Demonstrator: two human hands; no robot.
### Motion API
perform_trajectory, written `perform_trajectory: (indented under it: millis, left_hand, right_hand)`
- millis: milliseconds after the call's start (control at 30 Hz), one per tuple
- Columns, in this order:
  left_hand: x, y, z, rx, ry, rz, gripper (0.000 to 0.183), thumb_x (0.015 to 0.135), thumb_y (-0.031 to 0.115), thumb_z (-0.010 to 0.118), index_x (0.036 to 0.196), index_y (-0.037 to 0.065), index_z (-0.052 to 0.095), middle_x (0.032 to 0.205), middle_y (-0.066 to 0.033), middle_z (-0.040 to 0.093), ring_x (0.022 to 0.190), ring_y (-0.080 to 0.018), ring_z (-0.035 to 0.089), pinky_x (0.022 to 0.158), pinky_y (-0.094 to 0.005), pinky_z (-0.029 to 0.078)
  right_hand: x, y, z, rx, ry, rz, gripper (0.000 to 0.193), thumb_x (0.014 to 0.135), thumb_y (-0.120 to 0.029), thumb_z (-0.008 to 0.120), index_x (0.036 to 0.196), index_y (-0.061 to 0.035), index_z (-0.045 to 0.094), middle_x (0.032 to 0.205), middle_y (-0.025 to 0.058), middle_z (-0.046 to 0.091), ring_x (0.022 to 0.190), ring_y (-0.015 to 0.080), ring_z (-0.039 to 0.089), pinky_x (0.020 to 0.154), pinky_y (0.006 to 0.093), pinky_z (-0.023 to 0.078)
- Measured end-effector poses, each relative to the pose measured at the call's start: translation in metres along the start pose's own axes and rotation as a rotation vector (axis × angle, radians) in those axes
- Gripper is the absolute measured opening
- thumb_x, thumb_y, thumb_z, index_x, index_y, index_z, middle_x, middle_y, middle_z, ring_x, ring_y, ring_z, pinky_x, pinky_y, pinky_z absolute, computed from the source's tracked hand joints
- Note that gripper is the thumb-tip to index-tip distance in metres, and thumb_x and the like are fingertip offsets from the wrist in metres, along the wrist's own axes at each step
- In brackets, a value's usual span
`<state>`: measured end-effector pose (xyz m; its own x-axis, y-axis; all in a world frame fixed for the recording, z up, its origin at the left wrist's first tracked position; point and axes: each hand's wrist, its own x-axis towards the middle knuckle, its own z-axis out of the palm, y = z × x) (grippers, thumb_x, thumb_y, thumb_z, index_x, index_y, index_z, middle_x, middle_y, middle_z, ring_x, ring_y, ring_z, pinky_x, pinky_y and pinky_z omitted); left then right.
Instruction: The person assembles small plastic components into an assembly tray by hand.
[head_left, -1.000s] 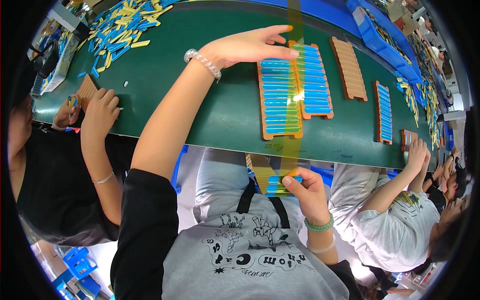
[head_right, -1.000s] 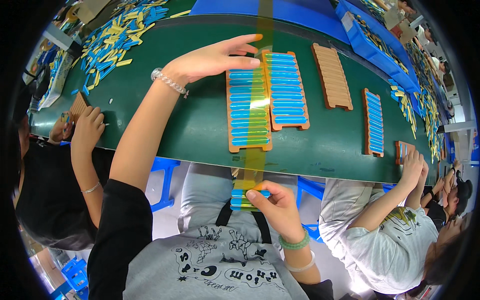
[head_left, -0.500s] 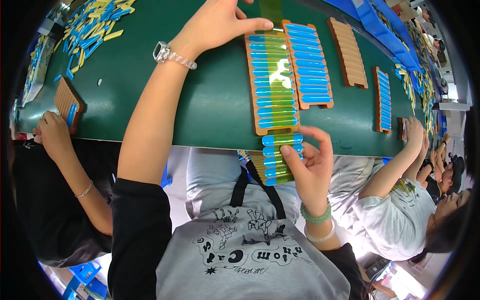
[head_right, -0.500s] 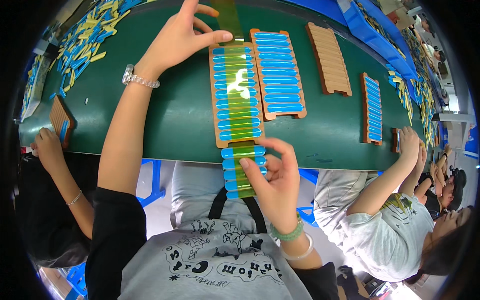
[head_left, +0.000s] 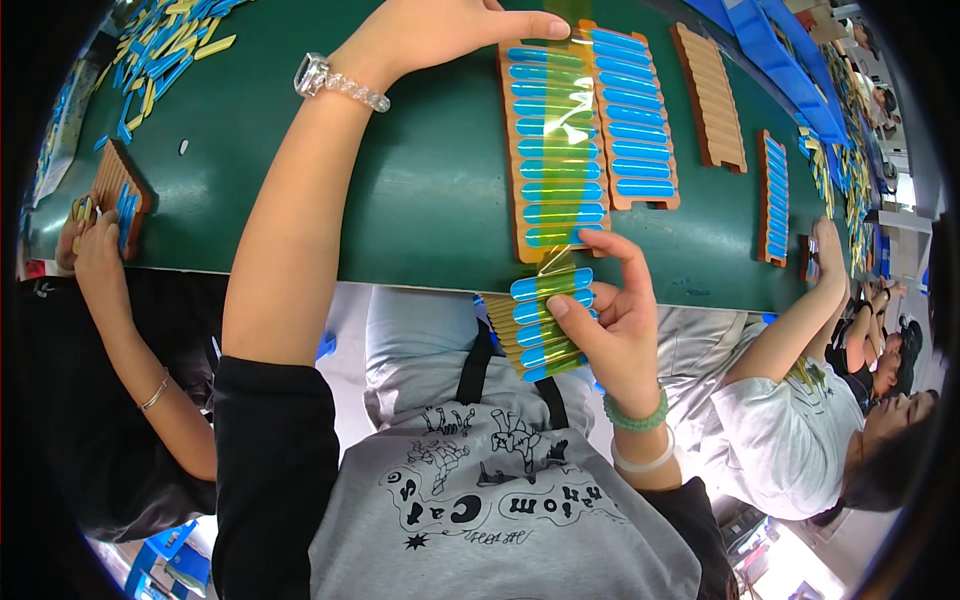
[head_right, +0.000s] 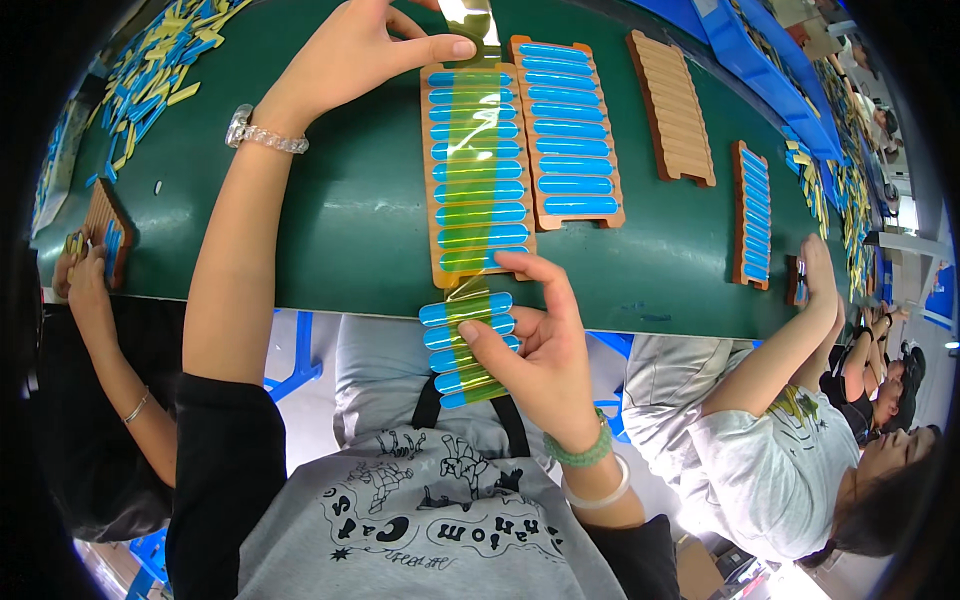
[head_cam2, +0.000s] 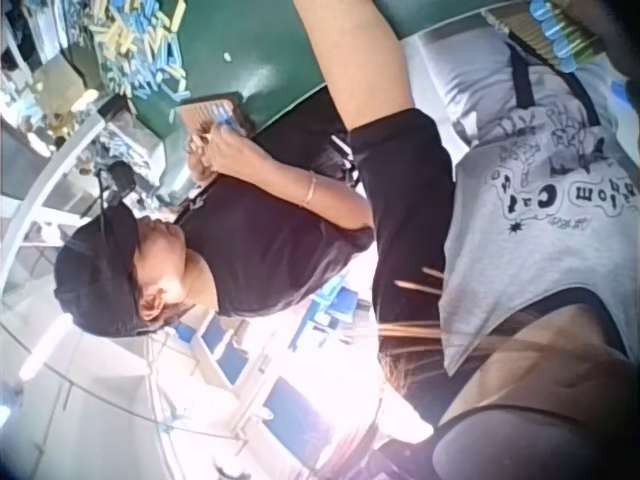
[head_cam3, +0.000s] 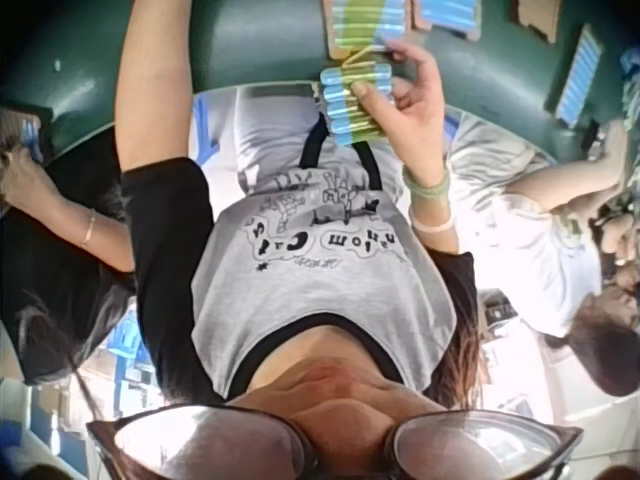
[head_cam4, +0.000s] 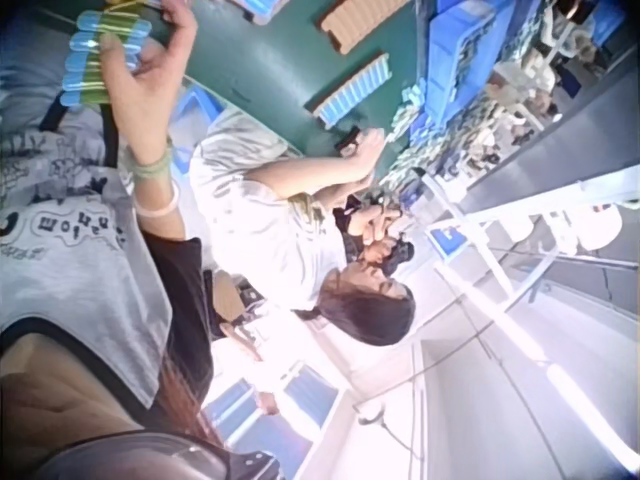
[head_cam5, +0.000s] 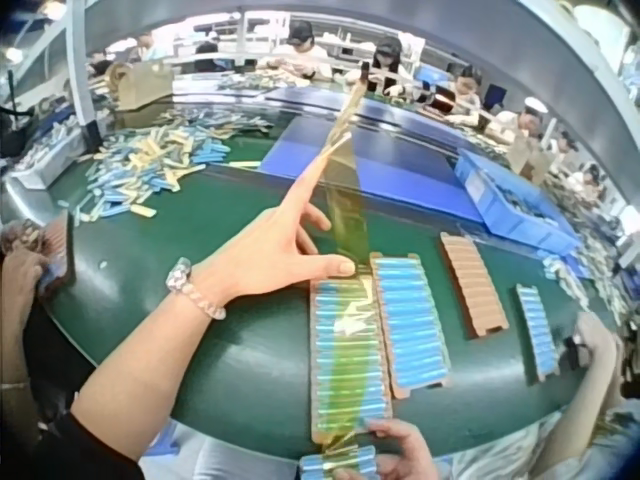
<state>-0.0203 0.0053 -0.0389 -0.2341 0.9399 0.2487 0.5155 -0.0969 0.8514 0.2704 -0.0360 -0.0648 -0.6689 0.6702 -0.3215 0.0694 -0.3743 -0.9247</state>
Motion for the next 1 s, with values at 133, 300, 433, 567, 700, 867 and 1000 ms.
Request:
perform_trajectory:
  millis: [133,300,433,567,700,867,1000]
  left_hand:
    - [0.003,-0.004,0.004,-0.004,0.014,-0.024,0.115,0.081,0.031,0.081,0.159,0.018,-0.002,0.122,-0.0287,0.057,0.08,-0.0245,0.071,0.075,-0.0327,0.056]
    - [0.004,-0.01,0.004,-0.026,0.002,-0.031,0.115,0.081,0.03,0.081,0.159,0.018,-0.003,0.121,-0.0295,0.057,0.08,-0.0249,0.071,0.073,-0.0333,0.056]
    - [0.003,-0.009,0.004,-0.038,0.011,-0.035,0.114,0.082,0.03,0.08,0.159,0.018,-0.003,0.119,-0.0293,0.058,0.079,-0.0248,0.071,0.073,-0.0337,0.056]
    - [0.005,-0.011,0.008,0.022,0.054,-0.02,0.113,0.083,0.03,0.079,0.159,0.019,-0.002,0.116,-0.0285,0.06,0.077,-0.0252,0.071,0.073,-0.0342,0.056]
    - [0.006,-0.015,0.011,0.061,0.097,-0.03,0.112,0.083,0.031,0.079,0.16,0.019,-0.002,0.113,-0.0276,0.061,0.076,-0.0262,0.071,0.072,-0.0352,0.056]
    - [0.006,-0.017,0.01,0.08,0.09,-0.023,0.112,0.083,0.031,0.079,0.159,0.019,-0.002,0.114,-0.0277,0.061,0.077,-0.0269,0.07,0.073,-0.0359,0.056]
    - [0.006,-0.013,0.009,0.075,0.069,-0.05,0.112,0.083,0.032,0.079,0.159,0.02,-0.003,0.115,-0.0285,0.061,0.081,-0.0278,0.07,0.074,-0.0364,0.056]
  right_hand:
    - [0.003,-0.001,-0.001,-0.026,-0.018,0.039,0.057,0.089,0.009,0.063,0.138,-0.0035,0.036,0.111,0.0152,0.068,0.096,0.0142,0.068,0.074,0.0253,0.058]
    - [0.004,0.001,0.0,-0.032,0.004,0.024,0.057,0.09,0.008,0.063,0.139,-0.0031,0.036,0.112,0.0158,0.068,0.096,0.0142,0.068,0.076,0.0254,0.058]
    - [0.002,0.001,0.003,0.003,0.022,-0.028,0.058,0.09,0.009,0.062,0.14,-0.0026,0.035,0.113,0.0155,0.067,0.097,0.0146,0.068,0.078,0.0266,0.058]
    - [0.001,0.005,-0.005,-0.045,0.079,-0.151,0.048,0.091,0.01,0.062,0.134,-0.0012,0.044,0.11,0.0125,0.067,0.098,0.0138,0.067,0.077,0.0259,0.057]
    - [0.005,0.003,-0.01,-0.153,0.075,-0.141,0.03,0.091,0.007,0.063,0.12,0.0021,0.06,0.11,0.0103,0.067,0.095,0.0099,0.065,0.074,0.0219,0.055]
    - [0.005,-0.001,-0.01,-0.281,0.085,-0.097,0.031,0.092,0.003,0.065,0.123,0.0007,0.066,0.111,0.0081,0.068,0.089,0.0056,0.063,0.069,0.0192,0.054]
    - [0.005,-0.002,-0.009,-0.302,0.086,-0.098,0.032,0.093,0.002,0.065,0.124,-0.0002,0.066,0.112,0.008,0.068,0.084,0.0044,0.063,0.065,0.0177,0.053]
